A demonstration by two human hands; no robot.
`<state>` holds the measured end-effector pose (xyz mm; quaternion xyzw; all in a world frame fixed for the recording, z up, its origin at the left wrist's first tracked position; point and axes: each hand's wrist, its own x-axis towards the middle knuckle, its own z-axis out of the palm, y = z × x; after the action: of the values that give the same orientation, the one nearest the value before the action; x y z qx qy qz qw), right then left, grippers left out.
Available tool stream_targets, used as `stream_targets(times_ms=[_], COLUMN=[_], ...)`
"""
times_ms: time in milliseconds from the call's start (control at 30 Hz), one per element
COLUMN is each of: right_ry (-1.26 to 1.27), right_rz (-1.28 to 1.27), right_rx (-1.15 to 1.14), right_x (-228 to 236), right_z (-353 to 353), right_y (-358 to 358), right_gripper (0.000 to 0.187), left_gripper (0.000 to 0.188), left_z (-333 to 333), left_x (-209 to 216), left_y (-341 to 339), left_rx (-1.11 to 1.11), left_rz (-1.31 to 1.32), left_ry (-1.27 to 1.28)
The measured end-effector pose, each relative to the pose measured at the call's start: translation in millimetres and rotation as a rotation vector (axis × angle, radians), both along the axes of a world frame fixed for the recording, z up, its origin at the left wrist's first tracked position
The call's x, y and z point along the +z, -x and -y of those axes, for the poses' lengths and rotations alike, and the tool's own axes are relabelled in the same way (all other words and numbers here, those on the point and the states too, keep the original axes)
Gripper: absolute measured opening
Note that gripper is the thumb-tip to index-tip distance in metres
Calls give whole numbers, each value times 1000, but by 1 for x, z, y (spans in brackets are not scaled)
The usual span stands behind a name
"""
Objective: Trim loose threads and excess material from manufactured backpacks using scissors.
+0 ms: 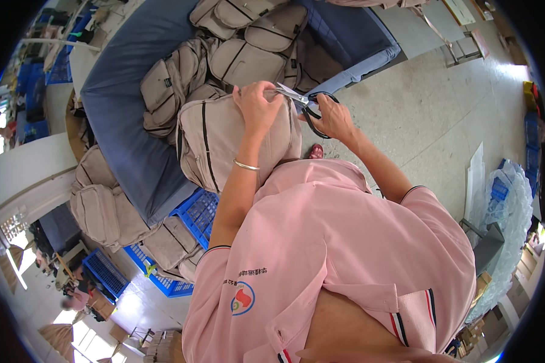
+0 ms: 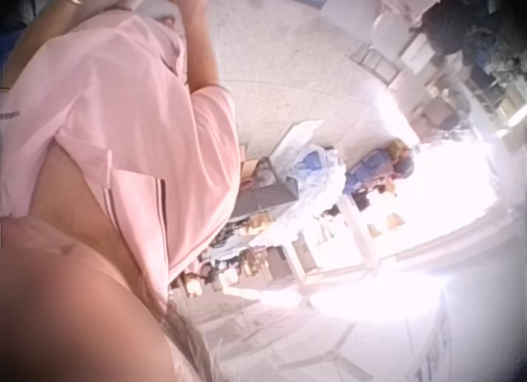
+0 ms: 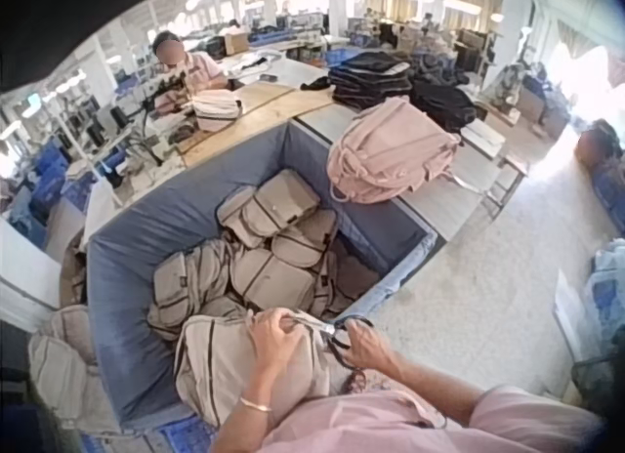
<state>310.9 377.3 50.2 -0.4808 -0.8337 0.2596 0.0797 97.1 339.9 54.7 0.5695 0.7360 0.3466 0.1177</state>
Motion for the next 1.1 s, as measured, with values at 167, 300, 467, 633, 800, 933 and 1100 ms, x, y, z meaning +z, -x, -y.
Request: stream_targets(times_ms=[167, 300, 467, 633, 800, 933, 1100], right_ry=[-8, 9, 57, 41, -79, -42, -32], right_rz=[2, -31, -23, -20, -5, -20, -62], right_rx=[119, 185, 226, 322, 474, 535, 584], right_x=[-5, 5, -7, 11, 17, 16, 1], right_z=[-17, -21, -36, -54, -66, -68, -73], right_y=[-7, -9, -21, -23, -18, -9, -9], right_gripper=[70, 64, 62, 63, 63, 61, 56], left_gripper=[34, 45, 47, 60, 69, 79, 79], left_z=[0, 1, 5, 12, 17, 19, 22], left_x=[-1, -2, 2, 5, 5, 5, 13], left_y=[1, 3, -1, -4, -11, -13, -12], left_rx=[20, 18, 12, 13, 32, 76, 71], left_rz=[54, 45, 91, 152, 107, 129, 183], left_ry=[-7, 16, -21, -38, -142, -197, -199])
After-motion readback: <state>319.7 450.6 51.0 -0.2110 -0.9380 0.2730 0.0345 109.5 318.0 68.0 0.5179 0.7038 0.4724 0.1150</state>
